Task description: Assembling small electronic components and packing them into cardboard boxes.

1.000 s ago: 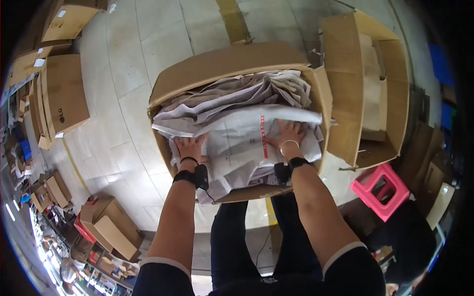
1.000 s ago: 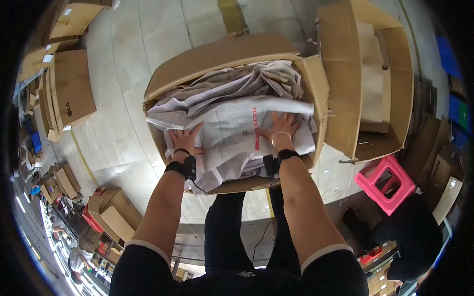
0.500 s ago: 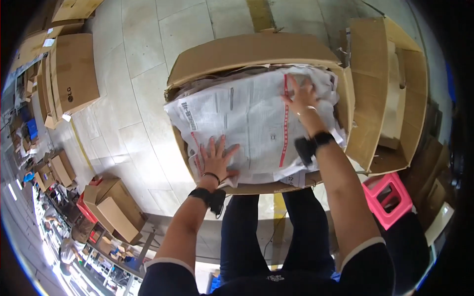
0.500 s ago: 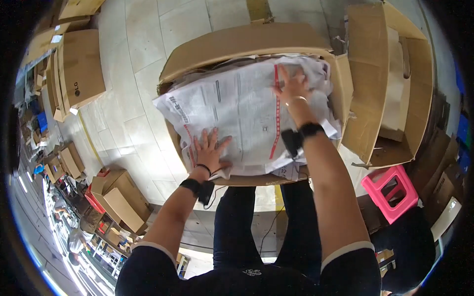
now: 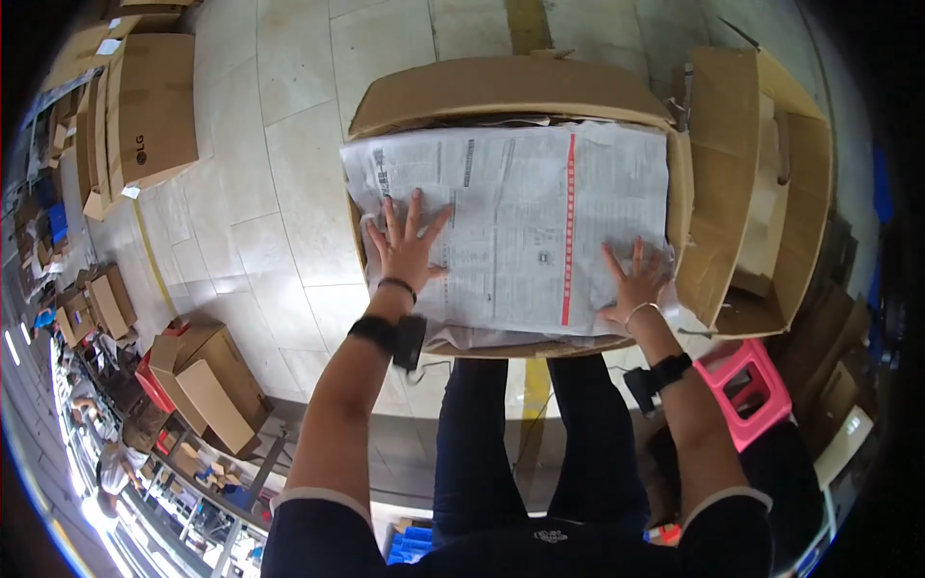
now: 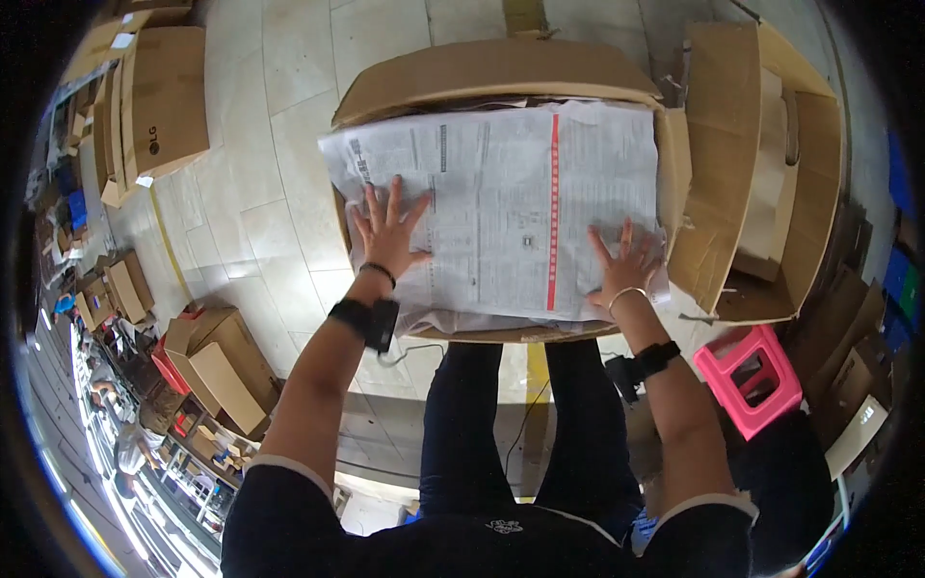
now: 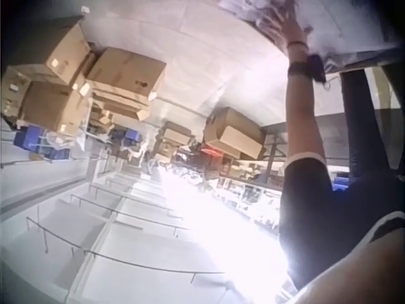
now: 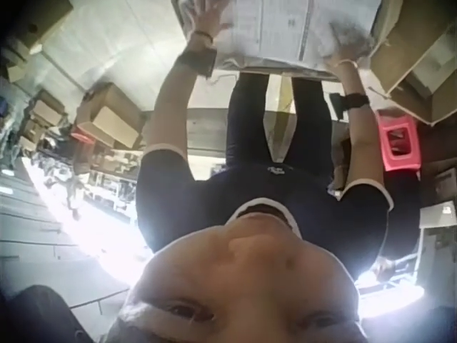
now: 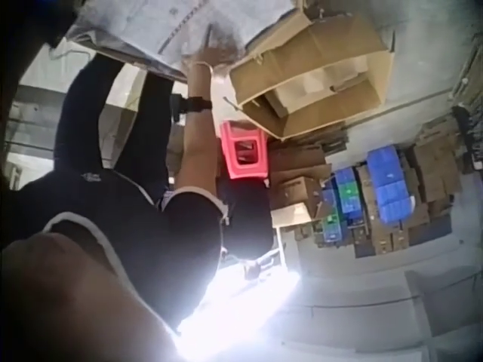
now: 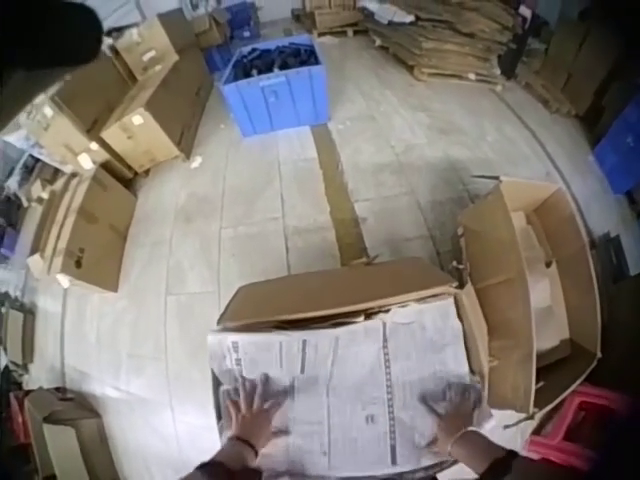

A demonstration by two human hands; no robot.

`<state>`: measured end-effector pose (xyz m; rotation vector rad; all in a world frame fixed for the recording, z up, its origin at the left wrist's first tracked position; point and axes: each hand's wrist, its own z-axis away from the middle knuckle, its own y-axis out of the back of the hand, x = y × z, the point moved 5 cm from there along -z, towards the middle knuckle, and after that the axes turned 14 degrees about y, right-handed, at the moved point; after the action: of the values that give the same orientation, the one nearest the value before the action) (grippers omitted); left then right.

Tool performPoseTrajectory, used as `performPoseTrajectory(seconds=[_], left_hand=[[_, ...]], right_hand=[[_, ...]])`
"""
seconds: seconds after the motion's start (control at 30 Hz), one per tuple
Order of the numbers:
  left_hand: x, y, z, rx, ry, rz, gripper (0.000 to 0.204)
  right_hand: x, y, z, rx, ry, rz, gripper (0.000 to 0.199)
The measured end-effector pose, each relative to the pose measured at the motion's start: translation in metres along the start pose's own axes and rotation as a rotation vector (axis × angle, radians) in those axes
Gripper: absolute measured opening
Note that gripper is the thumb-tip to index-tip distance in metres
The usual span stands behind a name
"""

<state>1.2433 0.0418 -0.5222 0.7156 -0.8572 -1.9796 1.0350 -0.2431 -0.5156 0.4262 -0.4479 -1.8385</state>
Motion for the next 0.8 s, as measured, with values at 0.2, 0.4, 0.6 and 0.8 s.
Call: performPoseTrajectory(seconds=[0.2,0.4,0.6,0.8], left_hand=[[0.016,-0.053,-0.061,-0.186,0.138,-0.045,0.122],[-0.009,-0.049,-0.023,0.248,0.129,0.190,0.048],[0.043,0.036,0.120,0.239,-0.076,0.529,0.054],[-0.019,0.041,0.332,0.211,0.412,0.674,0.063]], right_hand=[[0.005,-0.052,-0.076,-0.109,-0.166,0.009,0.121],[-0.041,-0.016,-0.008,0.368,0.358,-0.453,0.099],[0.109,-0.078,0.038,0.705,0.212,0.085,0.077],[0.061,0.001,0.015,0.625,0.650,-0.232,0.028]])
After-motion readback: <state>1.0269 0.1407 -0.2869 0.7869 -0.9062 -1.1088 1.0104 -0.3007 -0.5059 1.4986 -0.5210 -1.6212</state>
